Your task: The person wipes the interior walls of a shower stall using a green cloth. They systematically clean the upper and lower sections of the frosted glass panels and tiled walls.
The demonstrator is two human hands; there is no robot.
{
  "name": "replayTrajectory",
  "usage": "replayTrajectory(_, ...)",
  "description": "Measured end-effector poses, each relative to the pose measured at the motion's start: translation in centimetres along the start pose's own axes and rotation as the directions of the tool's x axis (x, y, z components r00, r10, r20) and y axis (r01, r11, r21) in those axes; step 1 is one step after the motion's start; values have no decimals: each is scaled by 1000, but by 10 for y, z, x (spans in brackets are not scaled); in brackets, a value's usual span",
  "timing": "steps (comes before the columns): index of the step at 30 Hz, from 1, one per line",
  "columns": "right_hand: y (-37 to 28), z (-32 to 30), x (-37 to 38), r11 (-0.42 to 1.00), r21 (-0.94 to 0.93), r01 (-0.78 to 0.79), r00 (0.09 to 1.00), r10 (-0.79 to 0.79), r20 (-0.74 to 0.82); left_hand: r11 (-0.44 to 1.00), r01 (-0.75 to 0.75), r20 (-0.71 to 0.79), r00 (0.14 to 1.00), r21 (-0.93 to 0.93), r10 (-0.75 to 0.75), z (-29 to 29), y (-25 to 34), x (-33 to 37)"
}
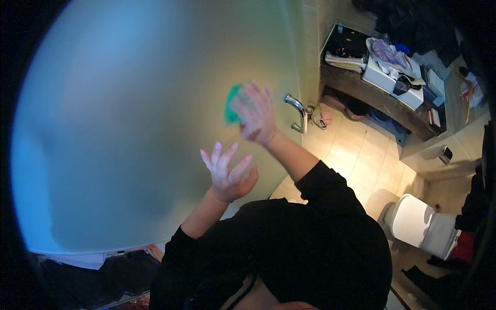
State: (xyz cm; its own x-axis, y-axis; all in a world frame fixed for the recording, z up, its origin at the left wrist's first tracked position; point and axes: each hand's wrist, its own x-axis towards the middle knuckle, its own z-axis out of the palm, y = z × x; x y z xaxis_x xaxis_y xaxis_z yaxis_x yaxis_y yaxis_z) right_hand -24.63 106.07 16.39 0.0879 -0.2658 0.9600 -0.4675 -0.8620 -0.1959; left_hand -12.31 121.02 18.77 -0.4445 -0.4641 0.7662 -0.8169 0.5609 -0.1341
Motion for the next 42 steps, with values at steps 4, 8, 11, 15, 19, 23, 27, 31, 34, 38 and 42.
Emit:
replayTrajectory(4,71,-8,19,745,171,-644,689,663,-293,999,30,19,999,16,-30,8,1,-3)
replayTrajectory(8,70,2,2,747,119,-654,685,652,-326,997,70,58,996,16,-71,14,2,-2)
replayTrajectory(11,-7,17,-26,834,125,-537,795,551,-254,996,81,83,993,23,-82,15,4,-1)
replayTrajectory(15,-19,27,-73,986,113,-125,978,142,-150,1000,18,59,998,11,-19,25,0,11)
replayTrajectory(19,56,11,-33,921,9,-389,907,385,-169,999,52,95,994,7,-52,17,-1,6)
replayTrajectory(23,53,1,41,799,198,-568,725,600,-339,996,69,6,998,-63,-69,15,-1,-12)
replayTrajectory(27,-52,-10,66,952,207,-225,968,242,-59,996,-24,-136,991,-89,12,3,-3,-11)
replayTrajectory(31,-66,31,-16,981,40,188,974,-181,-137,999,-32,-116,993,-23,29,1,-6,4)
replayTrajectory(34,-15,32,-72,992,-30,119,992,-120,-43,999,41,40,998,13,-41,2,-6,-2)
replayTrajectory(38,53,-1,-28,799,-318,-511,857,504,-110,998,64,133,989,13,-65,3,-1,-9)
replayTrajectory(42,99,-8,1,662,138,-737,621,743,-248,998,49,113,993,-37,-45,14,0,-5)
